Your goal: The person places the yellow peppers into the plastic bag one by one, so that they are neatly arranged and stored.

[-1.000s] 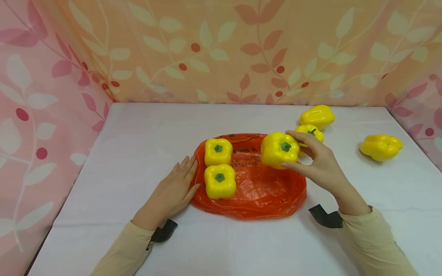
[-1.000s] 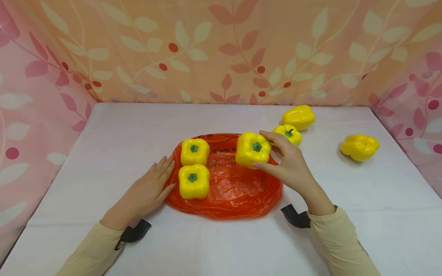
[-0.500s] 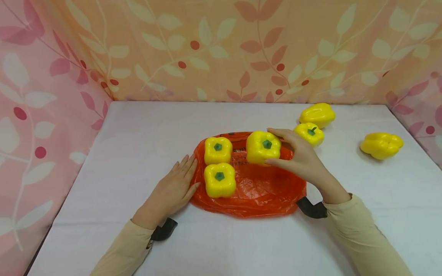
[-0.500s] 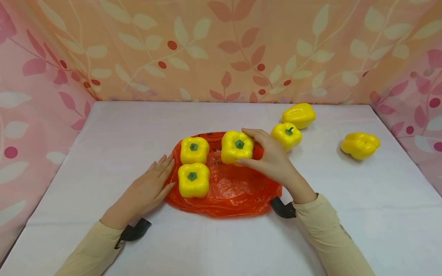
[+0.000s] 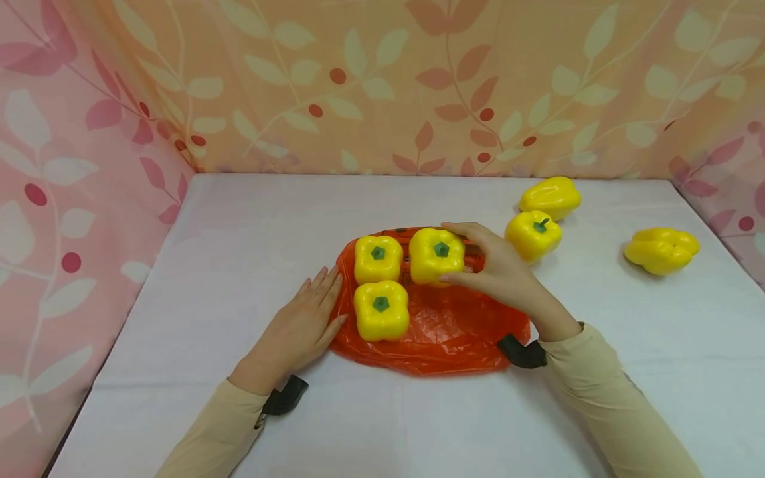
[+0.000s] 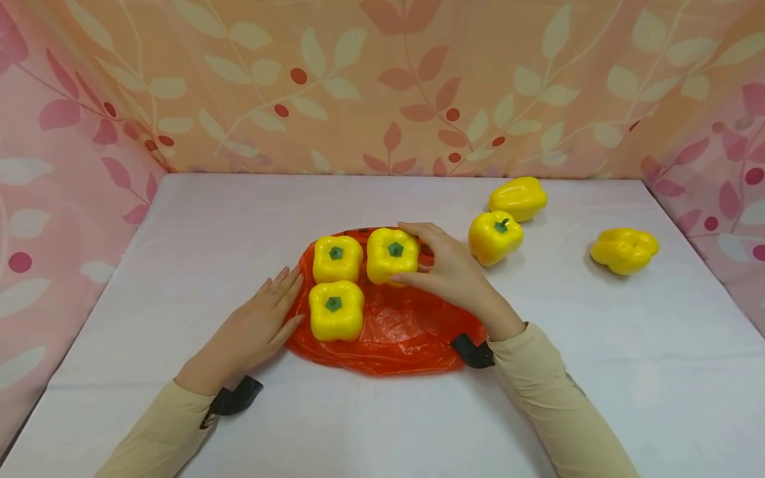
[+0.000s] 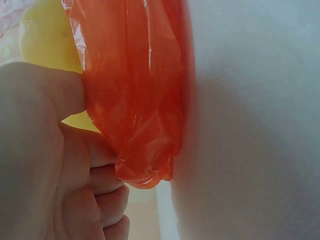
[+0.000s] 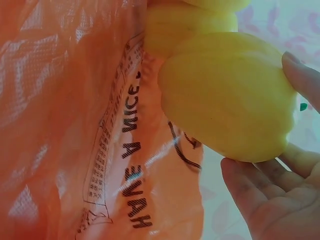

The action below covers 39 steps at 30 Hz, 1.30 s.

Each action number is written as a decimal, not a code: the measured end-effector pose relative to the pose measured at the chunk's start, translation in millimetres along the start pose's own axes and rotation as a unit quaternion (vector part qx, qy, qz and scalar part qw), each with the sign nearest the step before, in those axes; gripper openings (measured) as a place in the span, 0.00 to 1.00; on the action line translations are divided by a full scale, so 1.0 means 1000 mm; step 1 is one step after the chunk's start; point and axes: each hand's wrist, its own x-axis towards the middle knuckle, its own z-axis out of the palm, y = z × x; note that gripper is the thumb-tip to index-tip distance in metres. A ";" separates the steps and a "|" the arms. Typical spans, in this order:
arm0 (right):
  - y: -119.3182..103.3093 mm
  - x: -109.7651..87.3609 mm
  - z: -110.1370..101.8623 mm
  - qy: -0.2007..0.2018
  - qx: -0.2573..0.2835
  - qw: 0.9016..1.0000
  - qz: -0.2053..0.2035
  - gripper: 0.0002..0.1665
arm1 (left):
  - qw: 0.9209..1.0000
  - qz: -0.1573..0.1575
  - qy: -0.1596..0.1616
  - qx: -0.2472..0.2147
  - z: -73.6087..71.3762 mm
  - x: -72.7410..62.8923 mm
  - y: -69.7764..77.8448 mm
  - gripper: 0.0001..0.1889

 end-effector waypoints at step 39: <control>0.011 0.015 0.011 -0.048 -0.058 0.996 0.055 0.52 | 1.000 0.008 0.000 -0.008 0.000 0.001 -0.001 0.34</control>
